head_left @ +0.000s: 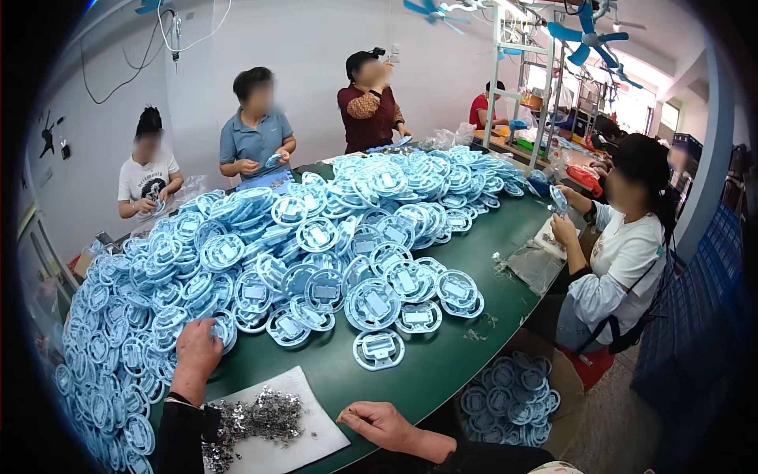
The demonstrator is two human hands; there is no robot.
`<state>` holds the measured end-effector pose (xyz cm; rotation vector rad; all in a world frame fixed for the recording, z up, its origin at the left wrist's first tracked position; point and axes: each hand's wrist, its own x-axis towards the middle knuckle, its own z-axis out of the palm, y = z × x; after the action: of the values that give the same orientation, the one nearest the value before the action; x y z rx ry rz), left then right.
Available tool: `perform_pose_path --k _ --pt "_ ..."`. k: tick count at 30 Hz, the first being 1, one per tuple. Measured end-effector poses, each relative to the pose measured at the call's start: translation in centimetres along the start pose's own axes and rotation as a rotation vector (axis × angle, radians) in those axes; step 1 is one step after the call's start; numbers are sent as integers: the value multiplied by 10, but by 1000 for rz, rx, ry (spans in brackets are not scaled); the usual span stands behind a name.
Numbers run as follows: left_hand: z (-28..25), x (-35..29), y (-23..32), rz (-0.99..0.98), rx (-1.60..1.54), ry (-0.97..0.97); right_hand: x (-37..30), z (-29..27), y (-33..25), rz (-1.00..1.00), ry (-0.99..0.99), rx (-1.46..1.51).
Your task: The person repeatedly picks up light blue plastic rings and uses a small wooden-handled tool to press or adjust a central component. They handle the parts one at a time, placing finished units into a cardboard box. The process is repetitive and focused on manual assembly at a shared table.
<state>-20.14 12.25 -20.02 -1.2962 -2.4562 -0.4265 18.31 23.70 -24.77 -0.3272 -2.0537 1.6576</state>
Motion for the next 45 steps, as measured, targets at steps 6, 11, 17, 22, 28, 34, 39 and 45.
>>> perform_pose_path --k 6,11,17,22,28,34,39,45 --pt "-23 -11 -4 140 -43 27 -2 5 2 -59 20 -25" --pt "-53 -4 -8 -182 -559 -24 -2 7 5 -84 41 -44" --pt "-84 -13 -15 -542 -1356 40 -2 10 11 -44 58 7" --pt "-118 -44 16 -376 -1349 1 1 14 -8 10 84 94" --pt "-149 -105 116 366 -545 -49 17 21 -49 155 -99 463" --pt "-158 -158 154 514 -366 59 24 41 -74 245 -280 569" --pt "-164 -159 142 536 -596 99 22 40 -93 218 -146 439" --pt "-128 -186 119 -132 -1212 131 18 42 -97 335 -140 508"
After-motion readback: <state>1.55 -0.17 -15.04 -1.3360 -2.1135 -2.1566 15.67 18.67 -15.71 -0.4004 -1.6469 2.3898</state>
